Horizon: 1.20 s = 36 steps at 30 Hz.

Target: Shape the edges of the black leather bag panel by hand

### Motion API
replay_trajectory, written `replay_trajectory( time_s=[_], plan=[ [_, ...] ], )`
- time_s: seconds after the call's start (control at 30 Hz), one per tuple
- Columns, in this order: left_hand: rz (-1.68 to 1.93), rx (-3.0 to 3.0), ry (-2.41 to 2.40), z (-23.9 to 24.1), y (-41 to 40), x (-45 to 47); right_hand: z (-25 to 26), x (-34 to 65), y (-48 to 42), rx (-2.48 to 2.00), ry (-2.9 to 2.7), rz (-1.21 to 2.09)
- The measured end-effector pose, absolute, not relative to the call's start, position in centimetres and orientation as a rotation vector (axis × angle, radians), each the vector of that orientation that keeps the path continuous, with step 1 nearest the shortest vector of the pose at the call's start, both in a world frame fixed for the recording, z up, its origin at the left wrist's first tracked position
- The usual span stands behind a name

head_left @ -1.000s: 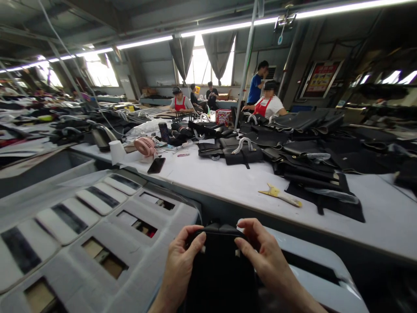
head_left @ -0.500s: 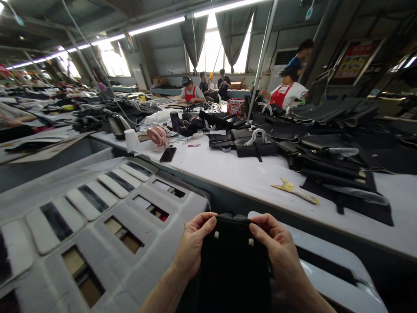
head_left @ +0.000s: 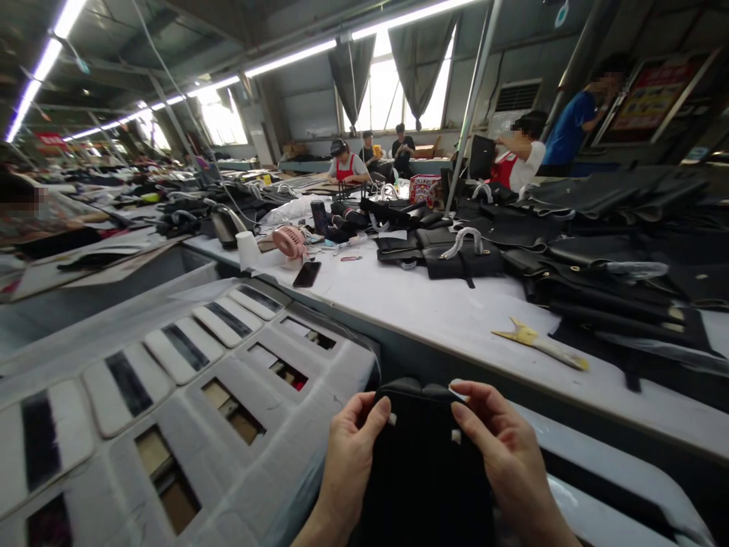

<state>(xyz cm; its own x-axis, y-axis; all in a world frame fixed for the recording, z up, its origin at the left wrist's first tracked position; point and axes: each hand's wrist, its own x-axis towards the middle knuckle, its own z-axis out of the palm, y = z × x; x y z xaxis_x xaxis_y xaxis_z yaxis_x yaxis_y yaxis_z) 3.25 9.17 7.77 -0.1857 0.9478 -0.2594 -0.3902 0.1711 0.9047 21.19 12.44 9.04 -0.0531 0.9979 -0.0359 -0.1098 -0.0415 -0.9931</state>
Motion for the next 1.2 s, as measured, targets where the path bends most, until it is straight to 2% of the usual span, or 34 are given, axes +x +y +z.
replay_trajectory(
  time_s=[0.23, 0.37, 0.57, 0.77, 0.87, 1.07, 1.2],
  plan=[
    [1.334, 0.564, 1.03, 6.9, 10.1, 3.9, 7.5, 20.3, 12.2, -1.262, -1.191, 1.067],
    [1.32, 0.503, 1.004, 6.9, 10.1, 3.7, 6.8, 20.0, 10.9, -1.283, -1.093, 1.182],
    [1.286, 0.658, 1.25, 6.8, 10.2, 3.6, 7.0, 19.9, 10.5, -1.401, -1.188, 1.198],
    [1.233, 0.629, 1.119, 6.6, 11.1, 3.6, 6.7, 20.3, 11.7, -1.317, -1.103, 1.367],
    [1.227, 0.683, 1.186, 6.5, 11.3, 3.4, 6.7, 20.6, 11.7, -1.463, -1.305, 1.155],
    [1.283, 0.799, 1.392, 6.8, 11.4, 3.2, 7.0, 19.8, 13.8, -1.388, -1.85, 0.312],
    [1.263, 0.779, 1.419, 7.0, 10.8, 3.5, 8.2, 19.4, 15.0, -1.387, -2.048, 0.13]
  ],
)
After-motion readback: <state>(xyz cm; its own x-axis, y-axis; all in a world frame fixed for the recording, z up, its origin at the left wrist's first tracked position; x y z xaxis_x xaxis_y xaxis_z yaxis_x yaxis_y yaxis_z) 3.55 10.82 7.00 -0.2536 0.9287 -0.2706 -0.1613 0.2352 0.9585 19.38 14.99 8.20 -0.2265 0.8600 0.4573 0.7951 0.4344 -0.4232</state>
